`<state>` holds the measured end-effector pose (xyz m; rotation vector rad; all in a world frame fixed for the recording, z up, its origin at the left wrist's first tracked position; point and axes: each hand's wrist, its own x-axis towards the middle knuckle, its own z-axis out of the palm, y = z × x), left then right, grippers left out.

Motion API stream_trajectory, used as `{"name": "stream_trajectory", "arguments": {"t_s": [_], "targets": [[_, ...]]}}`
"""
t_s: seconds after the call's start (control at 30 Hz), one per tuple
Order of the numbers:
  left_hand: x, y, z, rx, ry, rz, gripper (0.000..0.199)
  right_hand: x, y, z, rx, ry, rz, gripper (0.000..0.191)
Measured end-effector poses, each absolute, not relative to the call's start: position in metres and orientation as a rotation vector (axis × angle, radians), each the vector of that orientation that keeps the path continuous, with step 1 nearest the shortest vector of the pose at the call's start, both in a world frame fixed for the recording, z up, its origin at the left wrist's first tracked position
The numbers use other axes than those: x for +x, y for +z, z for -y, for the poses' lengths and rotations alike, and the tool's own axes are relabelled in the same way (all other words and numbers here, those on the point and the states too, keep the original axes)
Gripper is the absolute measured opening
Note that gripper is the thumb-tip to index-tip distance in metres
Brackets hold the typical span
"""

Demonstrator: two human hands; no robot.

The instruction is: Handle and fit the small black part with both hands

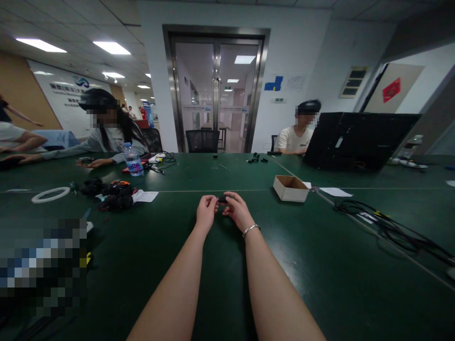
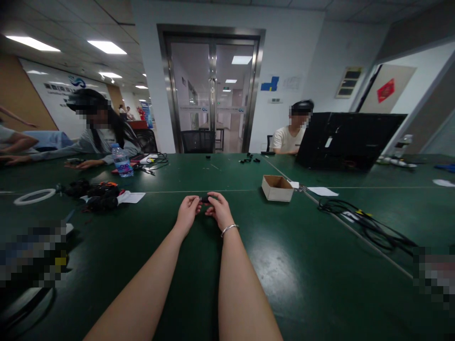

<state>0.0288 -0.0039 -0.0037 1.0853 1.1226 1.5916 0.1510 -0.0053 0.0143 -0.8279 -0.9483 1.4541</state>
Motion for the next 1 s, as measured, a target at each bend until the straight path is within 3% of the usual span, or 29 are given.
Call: {"name": "stream_trajectory", "arguments": {"t_s": [0.5,1.0], "targets": [[0.018,0.002,0.010,1.372,1.568,-1.440,0.040,0.151,0.020,0.010,-0.818,1.486,0.916,0.015],[0.019,0.012,0.020,1.410,1.490,-1.578,0.045,0.152,0.021,0.010,-0.831,1.471,0.931,0.019]]}}
